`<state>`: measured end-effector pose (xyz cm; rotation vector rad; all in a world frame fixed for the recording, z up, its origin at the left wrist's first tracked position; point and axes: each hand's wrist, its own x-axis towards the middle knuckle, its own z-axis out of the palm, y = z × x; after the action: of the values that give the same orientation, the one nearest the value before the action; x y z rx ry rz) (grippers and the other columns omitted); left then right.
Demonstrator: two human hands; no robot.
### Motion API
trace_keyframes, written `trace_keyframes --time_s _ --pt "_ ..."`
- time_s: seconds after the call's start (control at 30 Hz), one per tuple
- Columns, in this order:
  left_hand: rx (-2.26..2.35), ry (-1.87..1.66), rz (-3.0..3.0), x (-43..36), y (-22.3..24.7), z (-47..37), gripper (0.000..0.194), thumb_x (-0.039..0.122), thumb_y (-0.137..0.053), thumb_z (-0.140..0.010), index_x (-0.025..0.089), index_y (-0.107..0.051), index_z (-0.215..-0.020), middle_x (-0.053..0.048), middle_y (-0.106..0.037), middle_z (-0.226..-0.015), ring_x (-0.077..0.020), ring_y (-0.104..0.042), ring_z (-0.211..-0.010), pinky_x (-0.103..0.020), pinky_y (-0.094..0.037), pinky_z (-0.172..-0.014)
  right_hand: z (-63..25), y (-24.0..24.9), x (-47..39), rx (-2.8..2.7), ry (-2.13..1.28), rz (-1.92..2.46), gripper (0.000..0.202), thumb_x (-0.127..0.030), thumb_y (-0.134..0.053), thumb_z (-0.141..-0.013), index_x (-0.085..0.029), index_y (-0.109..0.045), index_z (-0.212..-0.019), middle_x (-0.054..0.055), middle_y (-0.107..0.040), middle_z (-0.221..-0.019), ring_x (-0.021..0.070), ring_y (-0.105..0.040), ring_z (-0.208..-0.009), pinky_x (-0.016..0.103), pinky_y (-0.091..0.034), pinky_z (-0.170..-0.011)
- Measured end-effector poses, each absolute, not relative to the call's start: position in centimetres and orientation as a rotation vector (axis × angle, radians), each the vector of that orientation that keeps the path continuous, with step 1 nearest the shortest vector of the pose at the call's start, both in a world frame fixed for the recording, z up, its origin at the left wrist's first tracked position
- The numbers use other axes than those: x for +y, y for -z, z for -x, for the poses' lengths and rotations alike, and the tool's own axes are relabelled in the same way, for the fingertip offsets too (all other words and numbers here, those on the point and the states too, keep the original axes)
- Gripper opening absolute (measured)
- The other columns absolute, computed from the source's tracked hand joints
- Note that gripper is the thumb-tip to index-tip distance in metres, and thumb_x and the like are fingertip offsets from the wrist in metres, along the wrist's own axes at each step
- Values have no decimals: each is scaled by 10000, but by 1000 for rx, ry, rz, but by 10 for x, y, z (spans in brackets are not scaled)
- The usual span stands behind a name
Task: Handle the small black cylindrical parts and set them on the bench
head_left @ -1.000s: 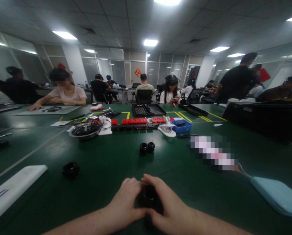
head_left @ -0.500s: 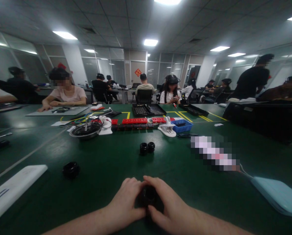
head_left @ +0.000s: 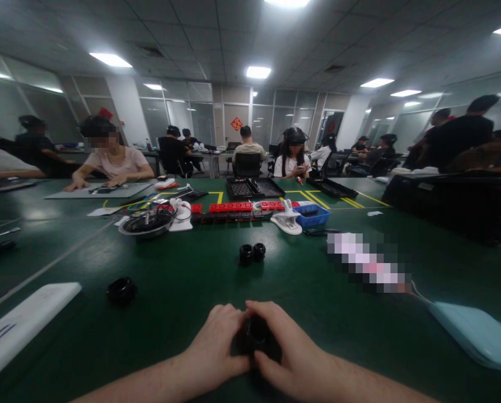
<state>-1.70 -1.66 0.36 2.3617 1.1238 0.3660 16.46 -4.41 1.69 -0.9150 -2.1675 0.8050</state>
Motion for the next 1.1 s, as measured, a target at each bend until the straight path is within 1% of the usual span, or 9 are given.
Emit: trace_keyframes --time_s 0.1,0.23,0.43,0.53,0.63,0.7,0.87,0.97,1.1 --pt "1106 -387 -2349 -16 -3 18 378 368 -662 -690 207 -536 -1007 -30 -561 -942 -219 -475 -852 -337 -354 -778 -165 -17 -44 -2194 -790 933 704 -106 -576 -665 -160 -284 -1303 135 -424 -1278 252 -424 -1154 420 -356 -973" --pt "1090 -386 -2351 -16 -5 17 303 386 -668 -694 192 -556 -897 -21 -569 -877 -210 -479 -820 -335 -350 -779 -164 -17 -40 -2188 -781 1099 789 -243 -700 -623 -133 -304 -1297 161 -396 -1291 294 -392 -1167 453 -337 -975" --pt "1096 -388 -2352 -17 -7 16 278 291 -665 -678 198 -552 -915 -8 -557 -866 -203 -478 -808 -316 -352 -735 -166 -17 -41 -2117 -774 1099 596 -151 -608 -687 -178 -368 -1232 92 -518 -1092 227 -510 -993 393 -428 -876" --pt "1111 -380 -2348 -17 -8 16 340 304 -672 -674 198 -547 -973 -16 -557 -882 -207 -476 -811 -329 -350 -747 -167 -16 -43 -2147 -748 971 604 -103 -554 -686 -185 -340 -1245 101 -500 -1149 224 -494 -1041 390 -406 -909" --pt "1100 -372 -2348 -16 -7 16 345 374 -673 -685 184 -556 -949 -25 -556 -877 -212 -474 -805 -334 -355 -739 -167 -17 -42 -2173 -732 992 686 -127 -604 -661 -163 -305 -1278 128 -444 -1242 247 -441 -1118 412 -363 -954" --pt "1105 -362 -2360 -16 -6 16 322 383 -672 -684 173 -560 -901 -27 -553 -861 -212 -472 -798 -334 -356 -735 -164 -18 -40 -2187 -739 1080 680 -176 -669 -640 -142 -365 -1248 135 -463 -1220 259 -447 -1099 414 -373 -940" --pt "1123 -413 -2364 -17 -3 15 306 274 -693 -639 177 -541 -886 -23 -537 -894 -208 -467 -823 -324 -354 -750 -162 -24 -40 -2254 -746 1105 453 -168 -686 -653 -172 -539 -1082 77 -567 -1016 222 -521 -928 362 -447 -825" --pt "1104 -429 -2354 -18 -4 15 290 288 -683 -662 178 -545 -892 -27 -534 -906 -209 -469 -832 -326 -352 -753 -166 -23 -40 -2204 -664 992 435 -174 -663 -680 -189 -519 -1090 77 -559 -1014 223 -520 -929 358 -454 -814" --pt "1150 -441 -2314 -19 -7 15 299 322 -687 -669 209 -561 -915 -13 -536 -906 -215 -469 -838 -323 -352 -740 -175 -14 -31 -1952 -483 919 399 -153 -564 -735 -222 -437 -1108 84 -494 -1095 232 -481 -1036 381 -417 -891"
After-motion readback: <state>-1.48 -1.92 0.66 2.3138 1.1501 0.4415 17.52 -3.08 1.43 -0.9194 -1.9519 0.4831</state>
